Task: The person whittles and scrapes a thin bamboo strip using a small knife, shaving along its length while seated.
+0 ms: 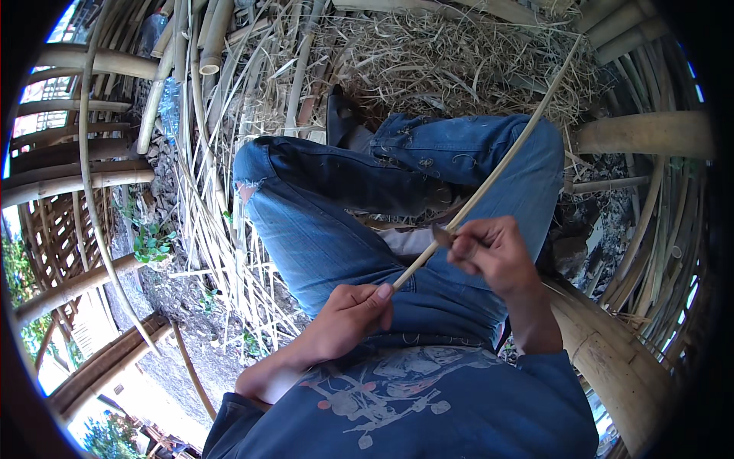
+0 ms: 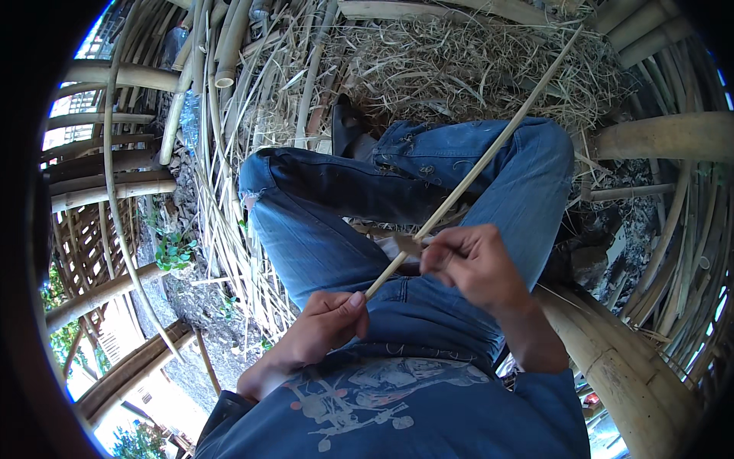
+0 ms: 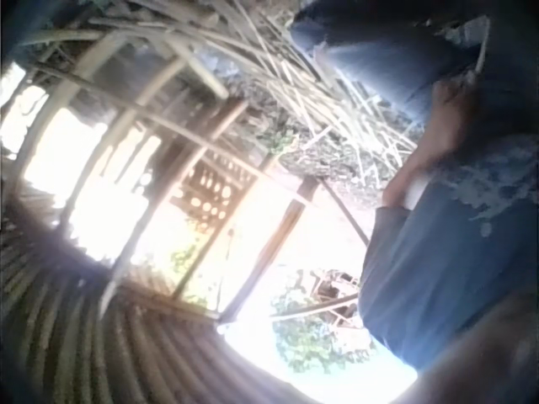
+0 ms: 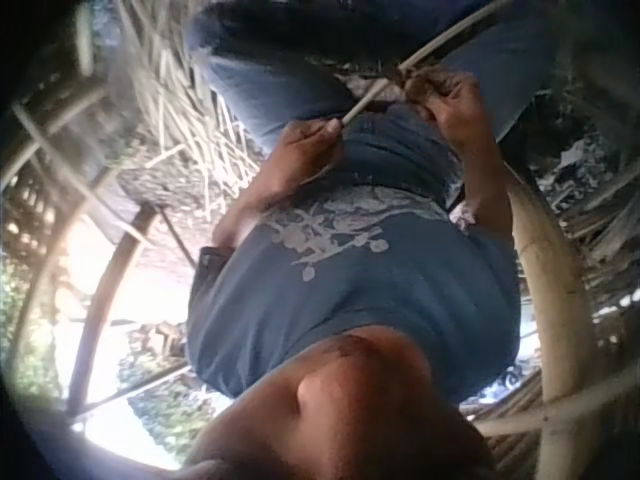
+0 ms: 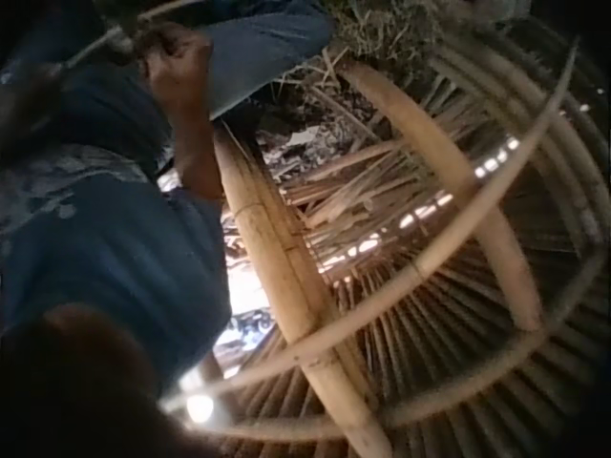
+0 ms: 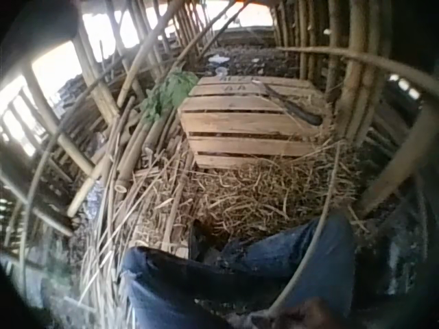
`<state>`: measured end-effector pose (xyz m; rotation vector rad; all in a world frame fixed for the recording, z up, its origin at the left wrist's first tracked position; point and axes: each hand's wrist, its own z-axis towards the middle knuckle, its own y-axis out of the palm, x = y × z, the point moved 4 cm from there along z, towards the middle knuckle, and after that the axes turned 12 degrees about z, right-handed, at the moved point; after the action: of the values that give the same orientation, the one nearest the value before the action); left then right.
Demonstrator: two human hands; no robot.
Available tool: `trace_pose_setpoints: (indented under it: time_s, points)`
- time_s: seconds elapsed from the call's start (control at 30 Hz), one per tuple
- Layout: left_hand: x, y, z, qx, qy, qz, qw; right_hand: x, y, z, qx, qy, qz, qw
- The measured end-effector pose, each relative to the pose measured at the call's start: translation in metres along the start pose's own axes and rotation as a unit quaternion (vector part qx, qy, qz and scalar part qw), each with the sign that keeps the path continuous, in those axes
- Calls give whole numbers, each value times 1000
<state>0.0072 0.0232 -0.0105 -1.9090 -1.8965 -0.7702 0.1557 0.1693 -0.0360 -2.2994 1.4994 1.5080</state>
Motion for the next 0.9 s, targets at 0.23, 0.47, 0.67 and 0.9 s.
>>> trace_pose_setpoints:
  time_s: [0.23,0.47,0.67,0.9]
  points:
    - [-13,1,-8,-18,-47,2,999,-21,-38,15,76,-29,25,996]
    - [-25,-2,-21,-39,-61,-45,996,-59,-109,32,186,-59,98,976]
    - [-29,-14,-23,24,-81,-157,984,-92,-135,27,265,-159,81,948]
    - [-16,-16,24,1,1,-248,969,7,22,17,-65,10,-42,997]
